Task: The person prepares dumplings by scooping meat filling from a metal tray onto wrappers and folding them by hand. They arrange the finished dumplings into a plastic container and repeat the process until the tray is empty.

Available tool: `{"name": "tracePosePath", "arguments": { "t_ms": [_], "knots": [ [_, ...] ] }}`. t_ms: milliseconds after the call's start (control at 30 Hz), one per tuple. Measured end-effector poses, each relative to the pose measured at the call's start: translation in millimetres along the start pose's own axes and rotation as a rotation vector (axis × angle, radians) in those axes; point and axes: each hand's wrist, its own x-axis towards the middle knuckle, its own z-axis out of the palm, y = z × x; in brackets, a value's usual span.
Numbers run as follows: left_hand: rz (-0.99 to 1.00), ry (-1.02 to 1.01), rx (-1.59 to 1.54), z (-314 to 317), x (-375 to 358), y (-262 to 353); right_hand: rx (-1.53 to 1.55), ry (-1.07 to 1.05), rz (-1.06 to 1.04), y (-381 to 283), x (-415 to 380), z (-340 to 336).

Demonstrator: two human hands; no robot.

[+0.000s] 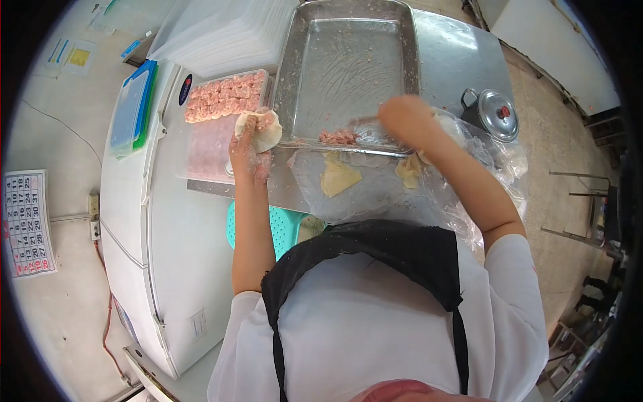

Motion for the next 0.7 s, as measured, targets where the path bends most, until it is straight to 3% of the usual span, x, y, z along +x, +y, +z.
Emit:
{"name": "tracePosePath", "arguments": {
  "t_ms": [100,233,367,567,633,667,700],
  "knots": [
    [-0.108,0.065,-0.246,0.7,1.9,-1.4,0.049,-0.071,-0.034,-46.0,-6.4,13.2],
    [-0.12,0.082,-0.32,-1.3,-4.2,11.2,-0.027,-0.119,-0.029,-15.6,7.5,-17.2],
    [-0.095,0.126,-0.371,-11.2,-6.7,25.1,-0.05,-0.12,0.007,-47.8,3.1,-15.1],
    [-0.099,0.092,-0.409,-38.7,9.0,27.9,0.139,-0.025,0.016,-102.4,35.4,33.5],
    [-0.106,0.076,-0.417,-44.3,15.8,27.6,0.135,0.056,-0.14,-101.9,45.2,36.5],
    [-0.115,0.075,-0.437,-47.3,18.9,27.7,0.125,0.056,-0.137,-96.7,49.6,35.7],
    [-0.124,0.074,-0.456,-50.3,22.3,28.2,0.318,-0.063,-0.026,-92.4,53.5,27.6]
  ]
}}
